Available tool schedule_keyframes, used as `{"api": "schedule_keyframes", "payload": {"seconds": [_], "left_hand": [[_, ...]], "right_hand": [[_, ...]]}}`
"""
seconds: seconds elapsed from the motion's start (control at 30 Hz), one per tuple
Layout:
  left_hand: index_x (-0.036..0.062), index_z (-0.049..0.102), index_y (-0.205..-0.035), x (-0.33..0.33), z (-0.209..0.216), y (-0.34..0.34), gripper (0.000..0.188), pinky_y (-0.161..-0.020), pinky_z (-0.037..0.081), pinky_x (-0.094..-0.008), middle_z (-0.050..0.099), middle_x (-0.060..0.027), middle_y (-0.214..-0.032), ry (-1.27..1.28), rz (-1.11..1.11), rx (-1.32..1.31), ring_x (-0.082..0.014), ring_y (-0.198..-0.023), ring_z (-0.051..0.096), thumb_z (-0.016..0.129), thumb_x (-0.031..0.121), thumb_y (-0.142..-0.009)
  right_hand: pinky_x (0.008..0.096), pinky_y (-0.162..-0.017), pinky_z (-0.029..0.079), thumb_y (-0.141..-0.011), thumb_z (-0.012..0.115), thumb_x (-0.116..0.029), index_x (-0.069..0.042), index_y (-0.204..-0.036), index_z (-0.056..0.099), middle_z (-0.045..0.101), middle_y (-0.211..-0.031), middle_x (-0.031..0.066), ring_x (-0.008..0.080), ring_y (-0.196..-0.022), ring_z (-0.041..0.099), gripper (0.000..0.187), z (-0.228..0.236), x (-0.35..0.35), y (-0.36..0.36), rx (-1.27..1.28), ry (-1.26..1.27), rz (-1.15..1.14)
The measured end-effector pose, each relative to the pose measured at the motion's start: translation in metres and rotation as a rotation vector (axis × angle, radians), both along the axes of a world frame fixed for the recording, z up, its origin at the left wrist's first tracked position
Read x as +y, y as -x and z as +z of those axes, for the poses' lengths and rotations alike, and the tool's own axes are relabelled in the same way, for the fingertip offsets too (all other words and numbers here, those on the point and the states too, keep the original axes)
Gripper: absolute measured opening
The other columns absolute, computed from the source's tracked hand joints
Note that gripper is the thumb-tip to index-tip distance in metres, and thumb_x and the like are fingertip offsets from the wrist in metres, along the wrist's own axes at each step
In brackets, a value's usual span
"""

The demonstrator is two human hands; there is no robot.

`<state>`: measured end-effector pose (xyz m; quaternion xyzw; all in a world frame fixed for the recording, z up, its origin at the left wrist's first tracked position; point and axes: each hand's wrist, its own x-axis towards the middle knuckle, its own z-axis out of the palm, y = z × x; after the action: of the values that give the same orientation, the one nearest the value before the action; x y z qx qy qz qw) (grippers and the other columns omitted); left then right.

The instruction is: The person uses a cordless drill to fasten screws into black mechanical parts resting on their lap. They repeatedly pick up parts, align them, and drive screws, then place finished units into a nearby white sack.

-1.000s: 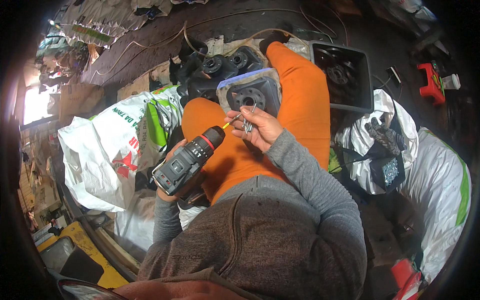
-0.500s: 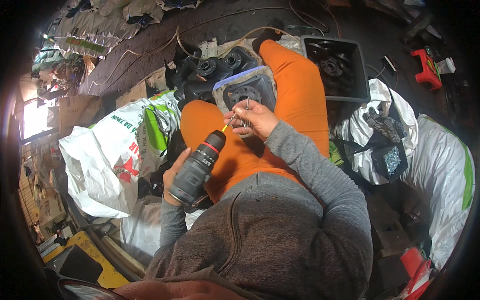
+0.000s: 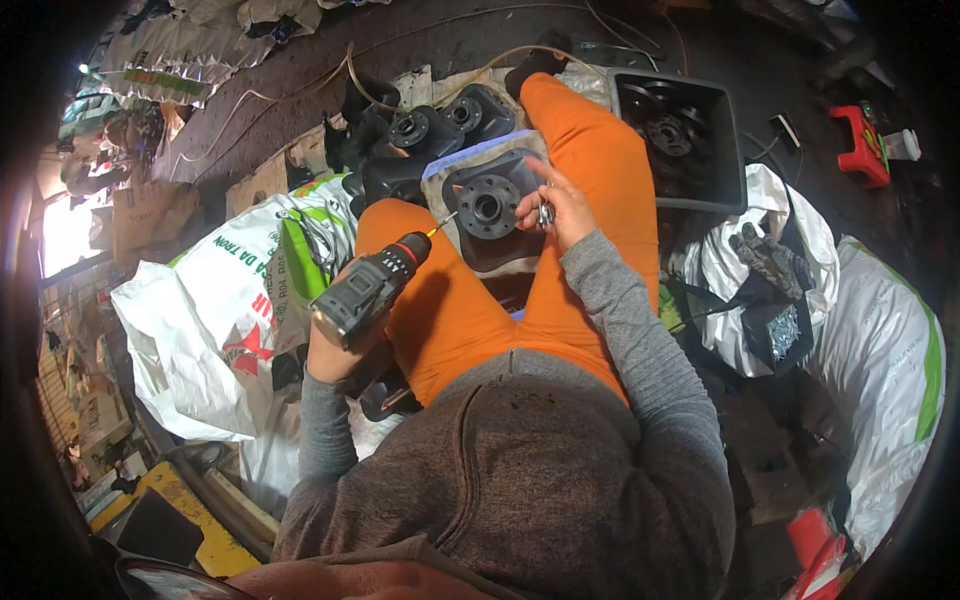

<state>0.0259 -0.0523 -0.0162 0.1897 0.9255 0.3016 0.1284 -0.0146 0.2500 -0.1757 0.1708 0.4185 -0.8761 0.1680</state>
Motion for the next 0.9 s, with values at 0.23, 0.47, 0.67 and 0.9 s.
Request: {"api": "schedule_keyframes", "payload": {"seconds": [0.23,0.47,0.67,0.9], "left_hand": [[0.0019,0.053,-0.127,0.01,-0.004,0.023,0.057,-0.096,0.046,-0.0328,0.057,-0.0155,-0.129,-0.075,0.102,-0.21,-0.0273,-0.113,0.06,0.07,0.007,-0.073],[0.0028,0.054,-0.127,0.019,-0.009,0.041,0.056,-0.096,0.046,-0.0322,0.057,-0.0152,-0.129,-0.017,0.09,-0.265,-0.0265,-0.113,0.06,0.07,0.008,-0.073],[-0.0013,0.056,-0.121,0.026,-0.007,0.057,0.05,-0.094,0.045,-0.0332,0.062,-0.0157,-0.118,0.061,0.067,-0.337,-0.0228,-0.107,0.06,0.07,0.003,-0.073],[0.0014,0.061,-0.113,0.026,0.008,0.069,0.039,-0.085,0.049,-0.0326,0.067,-0.0131,-0.104,0.016,-0.009,-0.232,-0.0247,-0.093,0.064,0.07,0.005,-0.074]], "right_hand": [[0.0272,-0.067,0.052,-0.095,0.047,-0.019,0.0,-0.129,0.052,0.065,-0.091,0.0084,0.0142,-0.068,0.061,0.04,-0.014,0.009,0.021,-0.031,-0.215,0.131],[0.0341,-0.087,0.049,-0.092,0.058,-0.028,0.002,-0.115,0.062,0.066,-0.109,0.0199,0.0287,-0.1,0.065,0.038,-0.034,-0.023,0.029,0.015,-1.018,0.218],[0.0406,-0.086,0.048,-0.089,0.06,-0.036,0.0,-0.113,0.063,0.066,-0.102,0.023,0.0358,-0.097,0.063,0.043,-0.022,-0.024,0.042,0.063,-1.142,0.637],[0.024,-0.067,0.045,-0.093,0.061,-0.027,0.001,-0.09,0.063,0.061,-0.077,0.0007,0.0067,-0.073,0.053,0.029,-0.024,-0.02,0.022,0.059,-0.501,0.284]]}}
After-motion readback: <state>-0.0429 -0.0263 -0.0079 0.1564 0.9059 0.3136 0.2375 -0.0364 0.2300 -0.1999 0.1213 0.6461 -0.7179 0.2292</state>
